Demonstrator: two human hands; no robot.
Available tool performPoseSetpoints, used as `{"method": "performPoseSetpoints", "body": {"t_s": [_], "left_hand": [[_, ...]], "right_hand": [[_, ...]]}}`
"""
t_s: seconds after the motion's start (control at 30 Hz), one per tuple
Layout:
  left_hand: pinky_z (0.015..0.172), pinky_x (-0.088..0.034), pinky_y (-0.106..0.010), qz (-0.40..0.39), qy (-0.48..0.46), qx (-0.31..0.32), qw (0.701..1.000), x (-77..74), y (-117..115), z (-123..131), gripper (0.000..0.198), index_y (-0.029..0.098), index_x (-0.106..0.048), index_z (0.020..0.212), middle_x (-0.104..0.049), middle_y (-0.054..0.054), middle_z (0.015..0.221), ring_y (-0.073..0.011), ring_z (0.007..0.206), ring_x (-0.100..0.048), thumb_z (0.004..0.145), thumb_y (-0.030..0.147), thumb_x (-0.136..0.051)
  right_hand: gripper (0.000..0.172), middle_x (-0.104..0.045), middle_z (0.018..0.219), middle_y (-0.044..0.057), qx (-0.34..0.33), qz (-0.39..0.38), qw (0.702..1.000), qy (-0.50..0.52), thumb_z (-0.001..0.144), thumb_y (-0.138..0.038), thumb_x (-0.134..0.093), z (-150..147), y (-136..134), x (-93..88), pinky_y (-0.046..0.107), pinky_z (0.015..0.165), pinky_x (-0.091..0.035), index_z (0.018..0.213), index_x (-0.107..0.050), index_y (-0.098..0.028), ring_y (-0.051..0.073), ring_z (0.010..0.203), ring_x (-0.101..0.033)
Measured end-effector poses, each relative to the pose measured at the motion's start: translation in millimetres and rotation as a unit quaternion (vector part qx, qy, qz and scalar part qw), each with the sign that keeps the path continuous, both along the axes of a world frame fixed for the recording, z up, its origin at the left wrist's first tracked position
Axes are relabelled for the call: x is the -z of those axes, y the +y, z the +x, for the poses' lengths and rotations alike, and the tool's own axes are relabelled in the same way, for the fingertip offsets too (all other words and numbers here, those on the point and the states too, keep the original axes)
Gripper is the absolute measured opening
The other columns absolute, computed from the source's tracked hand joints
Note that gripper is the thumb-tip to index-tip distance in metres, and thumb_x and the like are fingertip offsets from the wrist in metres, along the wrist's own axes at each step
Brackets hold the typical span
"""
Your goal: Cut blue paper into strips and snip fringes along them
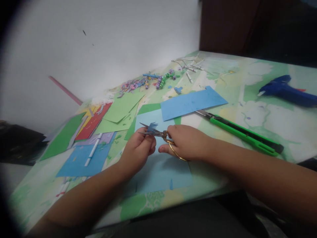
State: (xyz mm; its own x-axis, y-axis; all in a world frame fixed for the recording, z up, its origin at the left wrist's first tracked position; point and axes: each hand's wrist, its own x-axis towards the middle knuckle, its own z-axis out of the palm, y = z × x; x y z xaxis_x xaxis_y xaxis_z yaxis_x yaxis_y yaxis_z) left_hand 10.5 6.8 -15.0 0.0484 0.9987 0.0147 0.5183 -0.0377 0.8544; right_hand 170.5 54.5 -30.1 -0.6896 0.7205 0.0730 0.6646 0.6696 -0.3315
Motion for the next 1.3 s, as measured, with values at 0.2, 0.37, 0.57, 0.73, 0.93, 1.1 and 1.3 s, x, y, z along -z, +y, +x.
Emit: {"method": "performPoseSetpoints", "body": {"t_s": [0.2, 0.37, 0.57, 0.73, 0.93, 1.1, 1.3], "left_hand": [[0.057, -0.033, -0.026, 0.016, 0.033, 0.008, 0.999, -0.9, 1, -2, 0.015, 0.019, -0.039, 0.064, -0.043, 0.005, 0.054, -0.0093, 0.051, -0.040, 0.079, 0.021, -0.035], [0.057, -0.033, -0.027, 0.021, 0.054, 0.021, 0.998, -0.8, 2, -4, 0.015, 0.019, -0.039, 0.064, -0.044, 0.004, 0.054, -0.0097, 0.051, -0.040, 0.079, 0.021, -0.036], [0.058, -0.033, -0.027, 0.029, 0.076, 0.023, 0.996, -4.1, 1, -3, 0.015, 0.019, -0.040, 0.065, -0.043, 0.004, 0.054, -0.0103, 0.051, -0.040, 0.079, 0.021, -0.036], [0.054, -0.032, -0.026, 0.039, 0.073, 0.037, 0.996, -4.5, 2, -5, 0.014, 0.019, -0.043, 0.070, -0.041, 0.005, 0.051, -0.0095, 0.048, -0.039, 0.081, 0.023, -0.035], [0.048, -0.030, -0.023, 0.019, 0.008, 0.046, 0.999, -7.0, 4, -9, 0.011, 0.018, -0.047, 0.071, -0.041, 0.006, 0.049, -0.0068, 0.044, -0.036, 0.079, 0.021, -0.040], [0.039, -0.024, -0.019, -0.085, -0.146, 0.077, 0.983, -14.5, 8, -9, 0.008, 0.016, -0.047, 0.066, -0.035, 0.008, 0.043, -0.0043, 0.038, -0.030, 0.074, 0.018, -0.044], [0.038, -0.019, -0.018, -0.144, -0.231, 0.118, 0.955, -18.6, 11, -13, 0.010, 0.014, -0.049, 0.064, -0.034, 0.008, 0.040, -0.0028, 0.036, -0.028, 0.071, 0.021, -0.050]], "right_hand": [[0.036, -0.050, 0.065, 0.003, -0.020, -0.024, 1.000, -0.004, 0.077, -0.053, -0.040, 1, 1, 0.3, 0.025, 0.049, -0.025, 0.074, -0.044, -0.018, 0.015, 0.056, -0.043], [0.039, -0.051, 0.066, 0.004, -0.025, -0.029, 0.999, -0.005, 0.076, -0.056, -0.040, 2, 2, 1.3, 0.025, 0.049, -0.025, 0.074, -0.044, -0.018, 0.015, 0.056, -0.043], [0.040, -0.053, 0.067, 0.005, -0.023, -0.032, 0.999, -0.015, 0.076, -0.056, -0.039, 1, 1, 0.2, 0.025, 0.049, -0.026, 0.076, -0.047, -0.017, 0.016, 0.057, -0.045], [0.038, -0.055, 0.068, 0.006, -0.015, -0.034, 0.999, -0.032, 0.078, -0.053, -0.039, 0, 1, -2.9, 0.025, 0.049, -0.027, 0.078, -0.049, -0.017, 0.018, 0.058, -0.049], [0.042, -0.059, 0.073, 0.010, 0.003, -0.010, 0.999, -0.047, 0.077, -0.054, -0.039, 0, 2, -4.2, 0.026, 0.050, -0.030, 0.082, -0.051, -0.014, 0.022, 0.066, -0.054], [0.044, -0.060, 0.071, 0.010, 0.006, 0.021, 0.998, -0.052, 0.077, -0.056, -0.040, 1, 2, -3.3, 0.025, 0.050, -0.031, 0.082, -0.052, -0.014, 0.021, 0.065, -0.055], [0.049, -0.060, 0.072, 0.010, -0.012, 0.049, 0.998, -0.049, 0.076, -0.060, -0.038, 3, 3, -1.2, 0.027, 0.051, -0.032, 0.083, -0.052, -0.014, 0.023, 0.066, -0.057]]}}
